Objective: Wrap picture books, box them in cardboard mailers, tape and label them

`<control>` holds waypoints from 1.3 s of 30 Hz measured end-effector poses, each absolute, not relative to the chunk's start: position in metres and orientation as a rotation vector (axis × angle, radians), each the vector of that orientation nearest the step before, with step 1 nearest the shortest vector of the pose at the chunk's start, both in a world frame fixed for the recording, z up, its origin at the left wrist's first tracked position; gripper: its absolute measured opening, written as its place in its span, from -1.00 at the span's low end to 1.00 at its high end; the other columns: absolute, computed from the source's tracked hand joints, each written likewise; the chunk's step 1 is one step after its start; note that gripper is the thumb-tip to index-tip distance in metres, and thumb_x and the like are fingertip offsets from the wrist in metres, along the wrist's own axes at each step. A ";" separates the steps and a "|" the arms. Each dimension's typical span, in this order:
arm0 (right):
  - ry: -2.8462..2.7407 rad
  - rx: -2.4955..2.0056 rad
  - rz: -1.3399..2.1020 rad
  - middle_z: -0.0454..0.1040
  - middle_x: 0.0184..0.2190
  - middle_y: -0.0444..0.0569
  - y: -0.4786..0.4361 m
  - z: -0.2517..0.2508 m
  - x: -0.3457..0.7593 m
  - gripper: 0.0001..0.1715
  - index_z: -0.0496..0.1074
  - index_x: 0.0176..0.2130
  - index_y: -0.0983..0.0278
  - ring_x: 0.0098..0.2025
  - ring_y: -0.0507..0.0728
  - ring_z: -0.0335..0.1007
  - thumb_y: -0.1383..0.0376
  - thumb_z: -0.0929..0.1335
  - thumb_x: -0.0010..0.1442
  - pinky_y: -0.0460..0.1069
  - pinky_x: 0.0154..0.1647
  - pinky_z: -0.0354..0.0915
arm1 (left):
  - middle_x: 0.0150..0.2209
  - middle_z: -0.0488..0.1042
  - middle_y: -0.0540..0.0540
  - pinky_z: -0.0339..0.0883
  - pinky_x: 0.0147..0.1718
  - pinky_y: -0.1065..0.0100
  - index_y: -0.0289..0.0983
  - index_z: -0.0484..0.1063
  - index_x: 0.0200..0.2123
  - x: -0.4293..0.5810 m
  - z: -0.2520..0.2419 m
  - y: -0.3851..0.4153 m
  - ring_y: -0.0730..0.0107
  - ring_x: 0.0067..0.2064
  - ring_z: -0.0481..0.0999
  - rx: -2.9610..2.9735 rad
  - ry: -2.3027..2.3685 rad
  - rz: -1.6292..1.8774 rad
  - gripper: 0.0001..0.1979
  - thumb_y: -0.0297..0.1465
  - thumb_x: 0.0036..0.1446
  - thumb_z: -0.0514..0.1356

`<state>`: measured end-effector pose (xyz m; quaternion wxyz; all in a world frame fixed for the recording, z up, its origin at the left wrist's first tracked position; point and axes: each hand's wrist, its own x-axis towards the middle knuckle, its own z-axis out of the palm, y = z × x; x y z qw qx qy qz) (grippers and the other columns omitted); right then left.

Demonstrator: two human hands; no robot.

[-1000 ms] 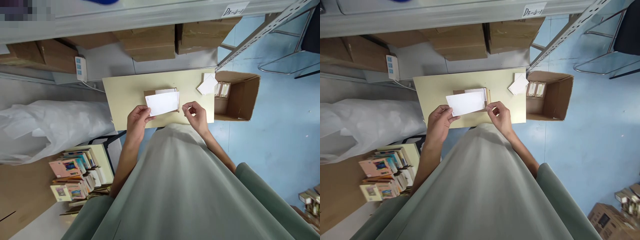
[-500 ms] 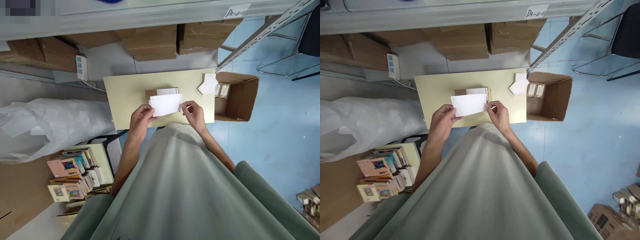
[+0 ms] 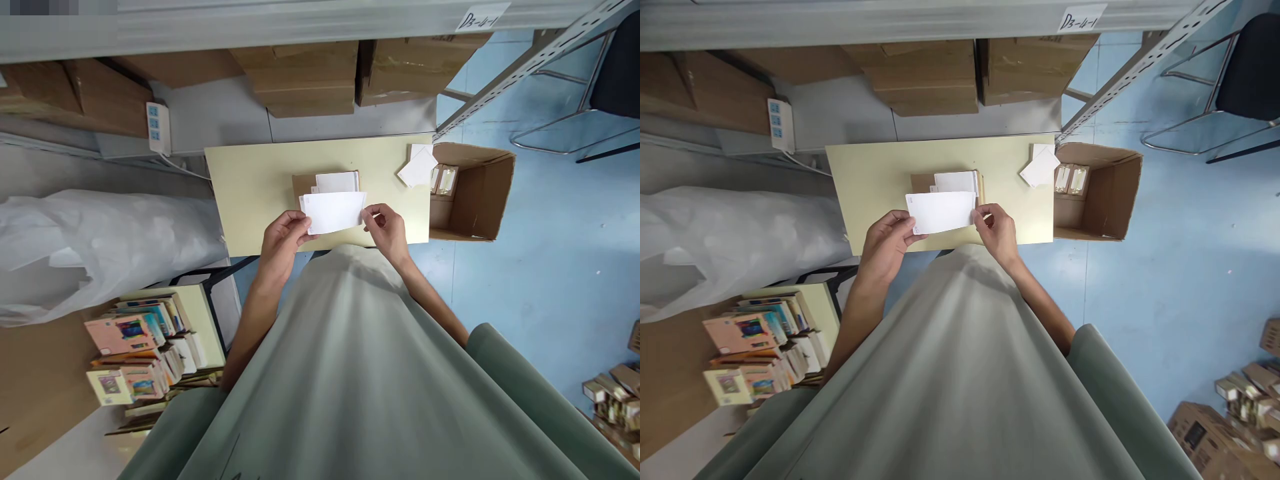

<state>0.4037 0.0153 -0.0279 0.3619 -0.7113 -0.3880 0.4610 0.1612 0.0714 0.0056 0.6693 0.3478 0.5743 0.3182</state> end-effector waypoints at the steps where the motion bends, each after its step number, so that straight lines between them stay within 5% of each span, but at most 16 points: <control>1: -1.006 -1.835 1.184 0.65 -0.26 -0.09 0.015 -0.028 0.403 -0.56 0.54 -0.16 0.15 -0.31 0.13 0.59 -0.14 0.41 0.48 0.06 -0.21 0.45 | -0.12 0.64 -0.07 0.73 0.00 0.13 -0.18 0.52 -0.20 0.160 0.004 0.071 0.19 -0.02 0.71 0.785 1.299 0.715 -0.61 -0.08 0.14 0.53; 17: -1.221 -1.915 1.194 0.66 -0.22 -0.01 -0.004 -0.040 0.395 -0.58 0.51 -0.21 0.14 -0.31 0.18 0.56 -0.12 0.37 0.46 0.09 -0.22 0.49 | -0.31 0.54 -0.02 0.74 -0.04 0.14 -0.20 0.55 -0.29 0.145 -0.067 0.047 0.32 -0.19 0.59 0.703 1.486 0.652 -0.43 0.07 -0.12 0.63; 28: -1.175 -1.970 1.258 0.65 -0.30 -0.01 0.030 -0.095 0.395 -0.45 0.43 -0.25 0.12 -0.23 0.23 0.63 -0.25 0.35 0.44 0.10 -0.06 0.50 | -0.28 0.61 -0.07 0.70 -0.08 0.22 -0.23 0.59 -0.27 0.143 -0.112 0.082 0.29 -0.17 0.62 0.779 1.553 0.644 -0.52 -0.01 -0.01 0.60; 39: -1.255 -2.161 1.209 0.73 -0.18 0.05 0.081 -0.136 0.394 -0.69 0.52 -0.16 0.18 -0.05 0.24 0.68 0.05 0.36 0.56 0.09 0.07 0.52 | -0.26 0.68 -0.13 0.61 -0.18 0.26 -0.28 0.61 -0.25 0.159 -0.161 0.121 0.30 -0.24 0.64 0.898 1.652 0.675 -0.75 -0.23 0.20 0.49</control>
